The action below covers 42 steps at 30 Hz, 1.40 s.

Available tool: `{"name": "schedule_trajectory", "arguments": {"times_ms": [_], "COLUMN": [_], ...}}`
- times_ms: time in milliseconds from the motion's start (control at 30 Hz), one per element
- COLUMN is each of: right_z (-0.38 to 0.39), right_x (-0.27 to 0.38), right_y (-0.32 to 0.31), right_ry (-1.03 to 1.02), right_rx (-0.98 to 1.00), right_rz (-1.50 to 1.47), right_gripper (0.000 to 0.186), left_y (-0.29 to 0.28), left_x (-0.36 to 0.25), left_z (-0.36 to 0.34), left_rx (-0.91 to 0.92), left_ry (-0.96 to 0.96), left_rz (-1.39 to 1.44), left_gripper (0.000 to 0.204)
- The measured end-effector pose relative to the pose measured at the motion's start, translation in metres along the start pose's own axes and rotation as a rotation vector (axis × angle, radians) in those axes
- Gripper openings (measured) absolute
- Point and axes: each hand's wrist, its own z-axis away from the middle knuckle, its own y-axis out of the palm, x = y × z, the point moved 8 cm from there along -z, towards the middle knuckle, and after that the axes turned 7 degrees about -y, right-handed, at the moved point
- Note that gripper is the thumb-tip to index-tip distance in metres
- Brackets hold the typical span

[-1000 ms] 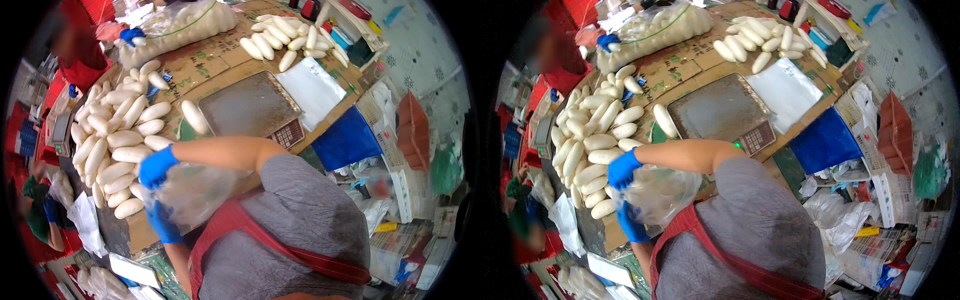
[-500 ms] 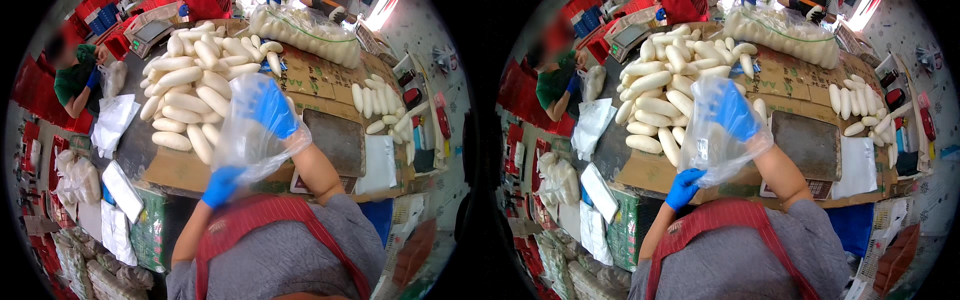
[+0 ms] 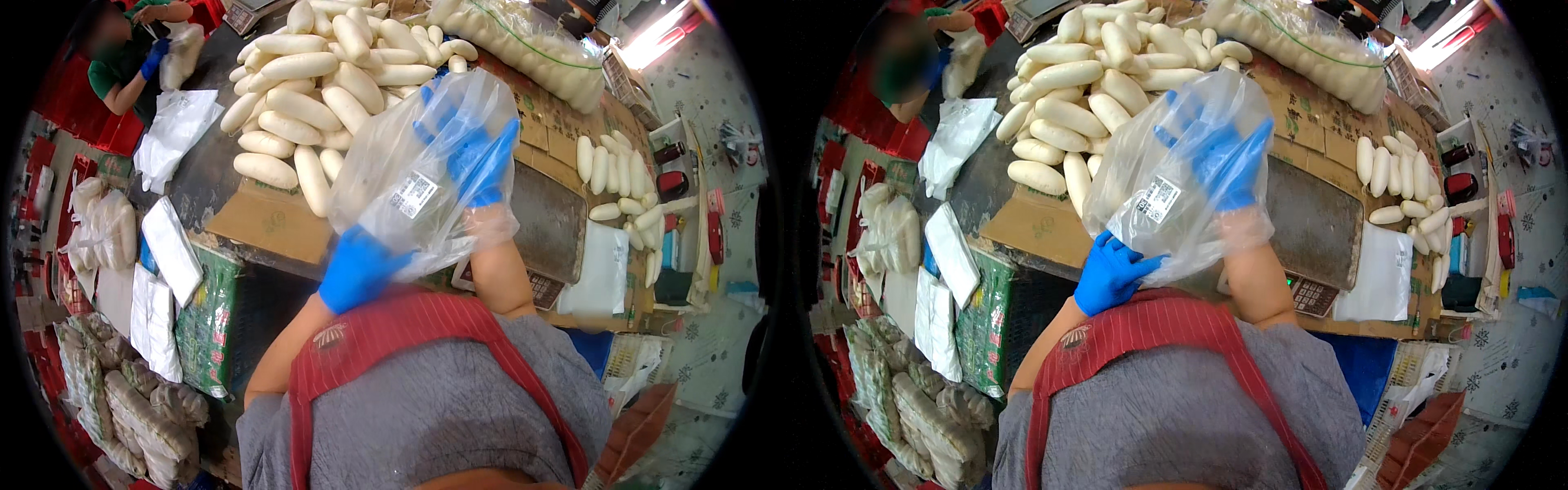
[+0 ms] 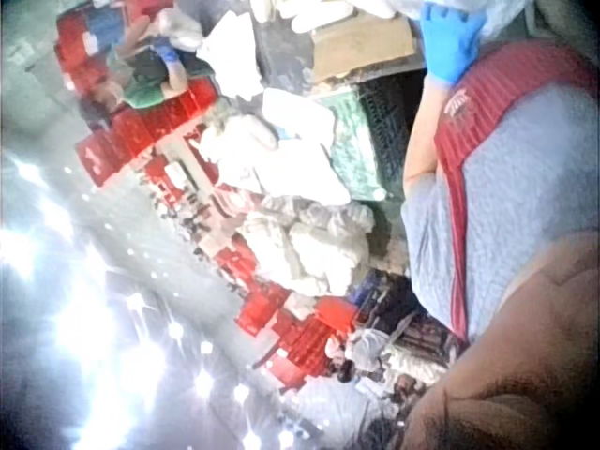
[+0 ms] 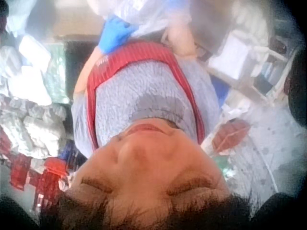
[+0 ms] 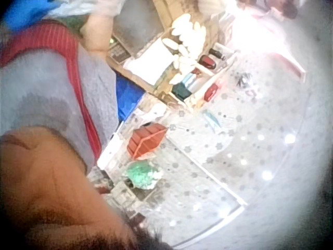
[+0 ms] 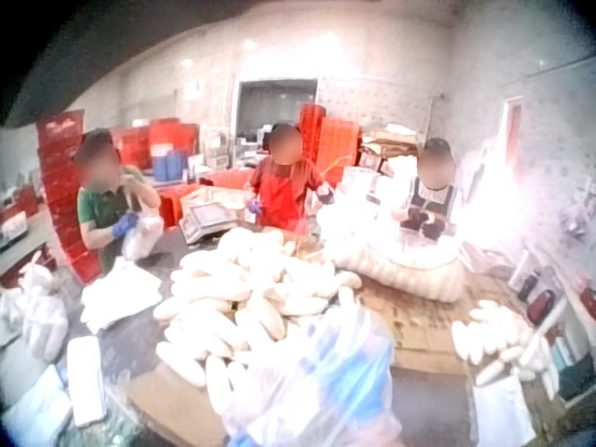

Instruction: The person picks white radishes from a pile on a table, places them into a plastic bag, and weighs the bag on a digital scale. The person then ties the bag and sets it aside before repeating the process with more radishes.

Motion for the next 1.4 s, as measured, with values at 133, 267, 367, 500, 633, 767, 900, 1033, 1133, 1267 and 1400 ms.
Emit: {"name": "schedule_trajectory", "arguments": {"times_ms": [133, 267, 367, 500, 633, 767, 900, 1033, 1133, 1267, 1400], "right_z": [-0.002, -0.004, -0.003, -0.005, -0.003, 0.0, -0.002, -0.007, -0.001, 0.083, 0.134], "right_x": [0.003, 0.004, 0.011, 0.025, 0.033, 0.035, 0.033, 0.014, -0.029, -0.104, -0.108], "right_y": [-0.01, -0.02, -0.01, 0.002, 0.007, 0.001, -0.005, -0.038, -0.097, -0.216, -0.096], "right_ry": [0.005, 0.08, -0.004, -0.277, -0.447, -0.512, -0.567, -0.593, -0.548, -0.122, 0.919], "right_rx": [0.088, 0.152, 0.138, 0.114, 0.111, 0.126, 0.154, 0.265, 0.551, 1.456, 1.548], "right_rz": [0.052, -0.306, -0.157, 0.732, 1.142, 1.249, 1.388, 1.64, 1.976, 2.214, 1.575], "right_gripper": [0.08, 0.072, 0.048, 0.037, 0.032, 0.027, 0.023, 0.021, 0.021, 0.023, 0.026], "left_y": [0.006, -0.005, 0.0, 0.007, 0.006, -0.005, 0.002, 0.005, 0.047, 0.045, 0.064], "left_x": [-0.001, -0.011, -0.009, -0.004, -0.004, -0.01, -0.003, 0.002, 0.053, 0.112, 0.13], "left_z": [0.001, -0.003, 0.0, 0.003, 0.004, 0.004, 0.008, 0.011, 0.046, 0.068, 0.088], "left_rx": [0.063, -0.111, -0.086, -0.005, 0.016, -0.106, -0.068, -0.005, 0.112, -0.262, -0.431], "left_ry": [-0.045, 0.099, 0.075, 0.021, 0.004, 0.078, 0.032, 0.005, -0.561, -1.052, -1.214], "left_rz": [0.019, -0.051, -0.011, 0.029, 0.04, -0.006, 0.078, 0.086, 0.967, 1.504, 1.817], "left_gripper": [0.053, 0.029, 0.035, 0.048, 0.048, 0.027, 0.041, 0.042, 0.032, 0.033, 0.035]}}
